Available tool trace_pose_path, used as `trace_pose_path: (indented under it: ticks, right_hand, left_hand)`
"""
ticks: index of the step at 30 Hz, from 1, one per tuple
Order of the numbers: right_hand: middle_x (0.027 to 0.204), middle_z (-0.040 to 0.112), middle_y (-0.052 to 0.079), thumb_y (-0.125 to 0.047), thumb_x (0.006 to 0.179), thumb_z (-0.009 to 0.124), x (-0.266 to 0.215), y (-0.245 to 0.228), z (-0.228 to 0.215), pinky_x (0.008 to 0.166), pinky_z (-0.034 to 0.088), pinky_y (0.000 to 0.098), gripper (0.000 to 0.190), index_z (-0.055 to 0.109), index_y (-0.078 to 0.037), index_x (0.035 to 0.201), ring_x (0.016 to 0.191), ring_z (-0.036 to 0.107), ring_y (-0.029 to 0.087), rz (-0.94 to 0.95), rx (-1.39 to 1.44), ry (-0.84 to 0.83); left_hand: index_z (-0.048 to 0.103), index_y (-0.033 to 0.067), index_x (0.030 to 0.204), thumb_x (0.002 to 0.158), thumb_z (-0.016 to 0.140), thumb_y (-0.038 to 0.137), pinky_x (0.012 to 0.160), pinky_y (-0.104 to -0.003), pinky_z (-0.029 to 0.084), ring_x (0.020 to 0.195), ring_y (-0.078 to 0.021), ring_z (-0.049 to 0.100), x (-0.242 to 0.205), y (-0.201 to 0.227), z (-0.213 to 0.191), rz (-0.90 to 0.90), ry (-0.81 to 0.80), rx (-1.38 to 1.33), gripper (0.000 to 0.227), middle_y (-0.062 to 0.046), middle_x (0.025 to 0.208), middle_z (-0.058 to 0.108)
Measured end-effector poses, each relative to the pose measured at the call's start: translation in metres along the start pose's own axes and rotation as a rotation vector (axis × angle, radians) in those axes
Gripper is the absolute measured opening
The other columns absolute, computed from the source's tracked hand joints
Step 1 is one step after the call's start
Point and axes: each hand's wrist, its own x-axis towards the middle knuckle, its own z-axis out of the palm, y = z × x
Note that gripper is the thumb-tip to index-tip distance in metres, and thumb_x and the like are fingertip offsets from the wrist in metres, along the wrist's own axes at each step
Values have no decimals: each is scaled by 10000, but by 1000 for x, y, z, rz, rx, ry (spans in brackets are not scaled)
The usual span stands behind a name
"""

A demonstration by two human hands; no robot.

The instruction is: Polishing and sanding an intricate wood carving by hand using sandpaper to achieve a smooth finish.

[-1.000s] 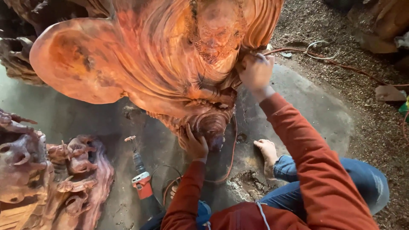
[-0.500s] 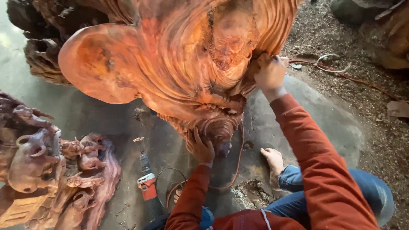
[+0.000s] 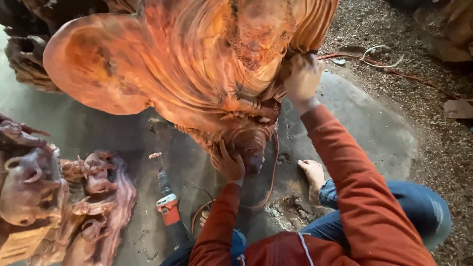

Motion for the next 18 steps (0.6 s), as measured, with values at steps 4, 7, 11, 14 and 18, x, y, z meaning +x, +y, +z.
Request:
trace_pose_path:
  ticks: [4,7,11,14,18]
  right_hand:
    - [944,789,44,36,734,596,7,13,-7,743,474,339,246,738,-102,881,839,702,231,-154,-119,-191]
    - [844,766,45,147,641,467,18,13,-4,671,505,310,407,722,-86,855,715,680,216,-166,-99,-156]
    - [815,738,76,145,740,522,4,-3,-10,636,546,312,289,700,-44,869,710,693,192,-173,-55,-109]
    - [785,745,-46,-75,931,725,6,4,-22,732,483,301,217,681,-169,741,637,642,121,-299,-65,-158]
    - [811,748,66,16,830,588,19,6,-8,678,471,418,171,684,-84,932,568,634,227,-169,-178,-201]
  left_hand:
    - [465,168,1522,830,535,341,1156,-636,292,1398,-444,411,1,-1,4,-22,-13,-17,717,-206,1540,437]
    - [467,175,1521,862,500,387,1146,-636,298,1387,-449,418,0,-4,7,-26,-16,4,693,-206,1539,438]
    - [486,179,1513,908,446,462,1129,-624,328,1367,-443,446,-2,-3,7,-10,38,-3,669,-202,1522,466]
    - [461,167,1528,805,522,322,1149,-633,303,1408,-429,408,1,-3,5,-7,-3,3,742,-204,1545,438]
    - [457,177,1525,779,558,268,1156,-645,276,1417,-437,387,-1,-5,4,-53,-77,-14,759,-203,1556,419]
